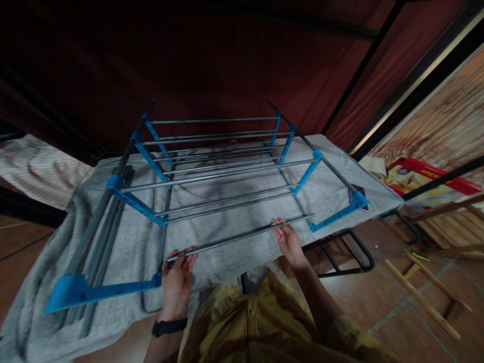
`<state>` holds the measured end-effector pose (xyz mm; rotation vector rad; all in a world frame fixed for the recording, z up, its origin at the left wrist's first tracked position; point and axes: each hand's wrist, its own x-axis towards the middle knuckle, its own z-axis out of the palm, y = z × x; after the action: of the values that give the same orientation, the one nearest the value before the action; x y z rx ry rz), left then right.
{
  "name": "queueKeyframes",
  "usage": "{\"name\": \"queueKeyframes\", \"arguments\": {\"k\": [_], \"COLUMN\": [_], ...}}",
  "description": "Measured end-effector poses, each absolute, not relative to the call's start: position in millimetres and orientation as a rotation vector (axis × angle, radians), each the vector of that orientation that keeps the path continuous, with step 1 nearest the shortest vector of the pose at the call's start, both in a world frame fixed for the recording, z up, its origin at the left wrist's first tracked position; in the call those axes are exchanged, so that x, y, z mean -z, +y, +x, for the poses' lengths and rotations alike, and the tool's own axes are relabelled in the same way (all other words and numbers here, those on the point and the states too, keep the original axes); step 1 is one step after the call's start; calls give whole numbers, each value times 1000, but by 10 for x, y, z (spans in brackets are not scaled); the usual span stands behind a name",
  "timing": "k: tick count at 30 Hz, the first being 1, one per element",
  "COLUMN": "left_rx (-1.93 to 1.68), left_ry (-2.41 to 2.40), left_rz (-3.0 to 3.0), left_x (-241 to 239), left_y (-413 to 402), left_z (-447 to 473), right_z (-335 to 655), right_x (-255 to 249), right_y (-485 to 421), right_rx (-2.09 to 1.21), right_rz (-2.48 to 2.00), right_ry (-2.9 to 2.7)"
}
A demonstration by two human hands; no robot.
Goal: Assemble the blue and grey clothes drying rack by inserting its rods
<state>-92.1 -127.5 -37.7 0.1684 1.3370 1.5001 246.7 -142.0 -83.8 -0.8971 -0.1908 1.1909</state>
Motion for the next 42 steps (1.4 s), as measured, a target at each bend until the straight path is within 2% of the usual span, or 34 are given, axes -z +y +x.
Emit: {"name": "queueKeyframes", "arguments": {"k": [16, 42], "left_rx": [-1562, -1443], "left_ry": [1293, 1299], "left_rz": [158, 36], "left_x": [367, 396], "left_y": [-1276, -1267], "left_z": [-938, -868], "right_z": [2451, 2442], "right_x": [789, 762], "right_y": [-1387, -1399], "right_rx": [-1174, -1183], "right_rz": [-948, -962], "right_ry": [-213, -200]}}
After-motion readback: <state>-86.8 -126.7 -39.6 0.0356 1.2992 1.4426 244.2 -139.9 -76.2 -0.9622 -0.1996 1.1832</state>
